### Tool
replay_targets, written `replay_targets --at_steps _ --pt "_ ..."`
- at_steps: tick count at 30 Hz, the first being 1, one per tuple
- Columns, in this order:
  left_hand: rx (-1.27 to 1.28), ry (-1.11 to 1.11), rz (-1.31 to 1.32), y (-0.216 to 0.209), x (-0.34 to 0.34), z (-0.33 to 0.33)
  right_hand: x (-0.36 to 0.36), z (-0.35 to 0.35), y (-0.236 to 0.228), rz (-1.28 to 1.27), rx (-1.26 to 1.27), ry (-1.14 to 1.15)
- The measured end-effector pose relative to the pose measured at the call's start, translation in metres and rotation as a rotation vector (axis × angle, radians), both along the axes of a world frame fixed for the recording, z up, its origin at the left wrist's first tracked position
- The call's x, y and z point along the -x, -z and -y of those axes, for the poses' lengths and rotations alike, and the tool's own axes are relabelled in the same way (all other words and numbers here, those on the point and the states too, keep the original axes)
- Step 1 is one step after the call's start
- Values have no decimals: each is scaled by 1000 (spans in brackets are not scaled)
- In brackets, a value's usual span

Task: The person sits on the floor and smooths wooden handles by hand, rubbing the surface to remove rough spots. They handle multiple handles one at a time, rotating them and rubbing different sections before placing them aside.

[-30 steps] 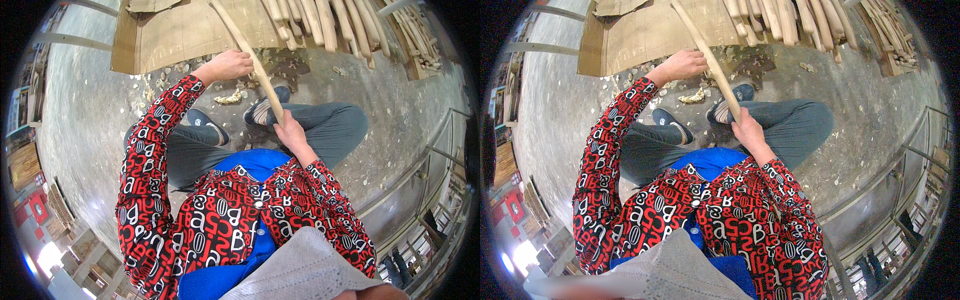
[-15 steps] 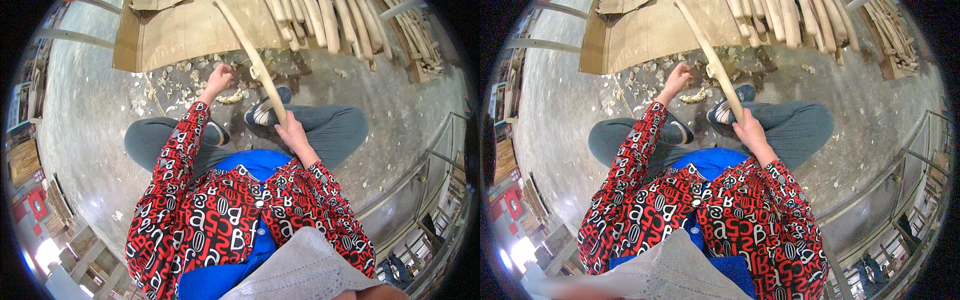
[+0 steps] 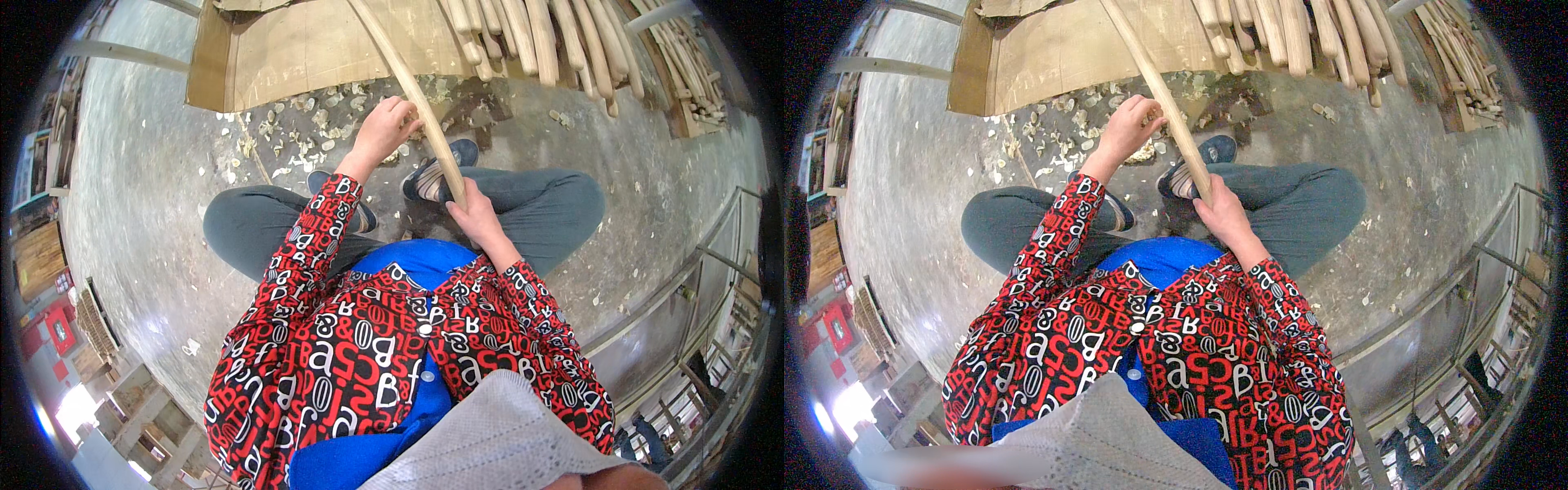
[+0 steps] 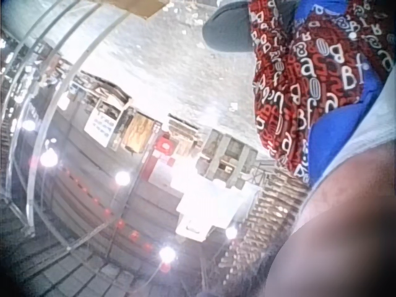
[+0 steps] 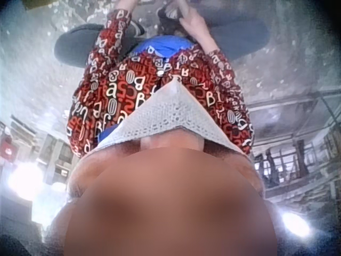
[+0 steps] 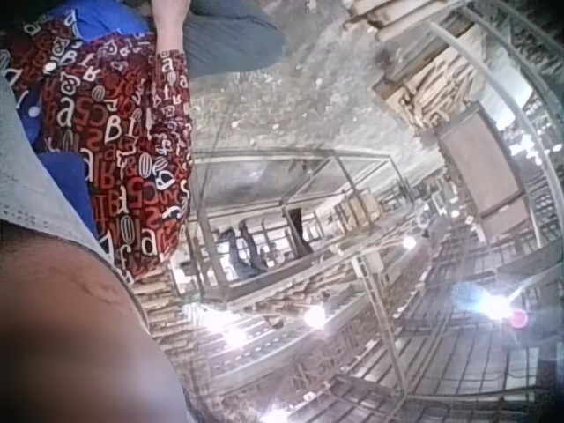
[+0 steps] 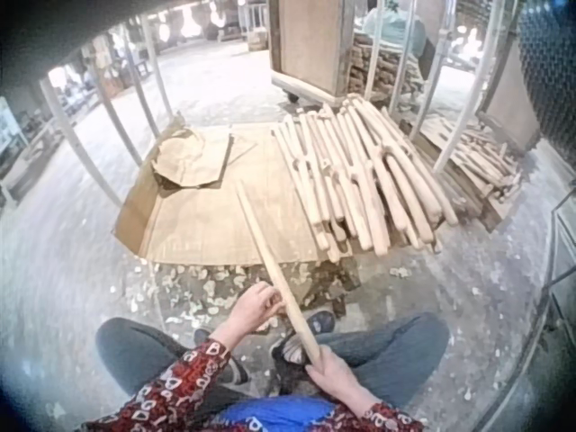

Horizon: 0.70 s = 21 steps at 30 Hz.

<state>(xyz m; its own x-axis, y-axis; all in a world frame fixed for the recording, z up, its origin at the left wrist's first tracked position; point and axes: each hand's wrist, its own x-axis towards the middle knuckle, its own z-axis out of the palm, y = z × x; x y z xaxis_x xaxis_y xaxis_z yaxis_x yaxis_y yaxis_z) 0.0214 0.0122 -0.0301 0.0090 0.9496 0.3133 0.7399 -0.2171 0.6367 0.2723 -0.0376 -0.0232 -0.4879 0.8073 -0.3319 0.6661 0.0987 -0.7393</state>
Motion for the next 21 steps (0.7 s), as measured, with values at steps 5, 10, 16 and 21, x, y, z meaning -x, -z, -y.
replay_targets --at_steps 5,10,16,21 --pt "-79 10 -27 10 1 7 0 0 3 10 98 21" --pt "-142 -25 -29 23 -1 11 0 1 4 -24 131 23" --pt "-119 -73 -3 37 -2 19 0 2 8 -65 148 -5" --pt "68 -140 212 28 -9 22 -3 2 19 -169 326 48"
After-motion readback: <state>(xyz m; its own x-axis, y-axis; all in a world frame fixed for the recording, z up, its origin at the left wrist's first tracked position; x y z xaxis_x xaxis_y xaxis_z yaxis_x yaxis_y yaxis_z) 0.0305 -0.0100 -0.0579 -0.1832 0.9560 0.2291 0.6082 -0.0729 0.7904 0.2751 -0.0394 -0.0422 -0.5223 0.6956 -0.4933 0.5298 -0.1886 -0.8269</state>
